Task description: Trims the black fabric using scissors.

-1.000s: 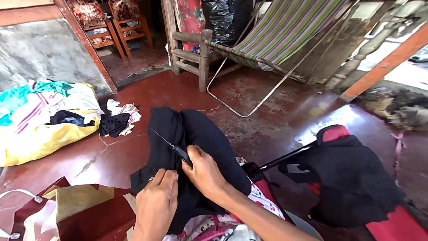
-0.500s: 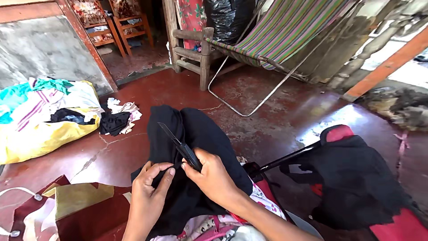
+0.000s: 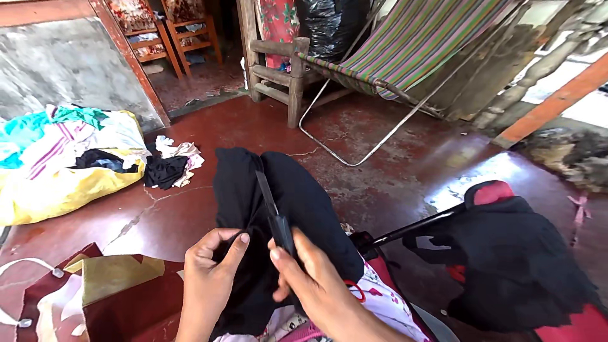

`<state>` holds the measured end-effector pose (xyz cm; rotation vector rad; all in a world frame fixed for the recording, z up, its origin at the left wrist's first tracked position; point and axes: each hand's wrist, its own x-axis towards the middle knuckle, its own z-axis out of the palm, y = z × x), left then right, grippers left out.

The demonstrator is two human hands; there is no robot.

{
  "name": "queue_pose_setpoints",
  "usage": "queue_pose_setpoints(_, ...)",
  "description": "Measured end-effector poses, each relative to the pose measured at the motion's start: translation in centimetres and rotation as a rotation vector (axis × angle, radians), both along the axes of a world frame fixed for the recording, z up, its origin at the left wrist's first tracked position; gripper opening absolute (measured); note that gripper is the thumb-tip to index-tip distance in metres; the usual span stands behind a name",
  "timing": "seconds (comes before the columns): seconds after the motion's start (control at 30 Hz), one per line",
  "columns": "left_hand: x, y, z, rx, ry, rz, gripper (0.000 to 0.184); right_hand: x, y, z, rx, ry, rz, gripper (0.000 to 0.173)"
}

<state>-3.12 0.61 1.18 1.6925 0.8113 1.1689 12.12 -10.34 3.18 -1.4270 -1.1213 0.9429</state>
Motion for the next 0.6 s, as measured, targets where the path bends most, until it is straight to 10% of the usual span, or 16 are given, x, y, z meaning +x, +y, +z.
queue_pose_setpoints(0.6,-0.1,-0.2,1.1,-0.068,-0.031,0.015,0.014,-2.1,-2.7,0.2,-0.183,-0.584,0.11,0.049)
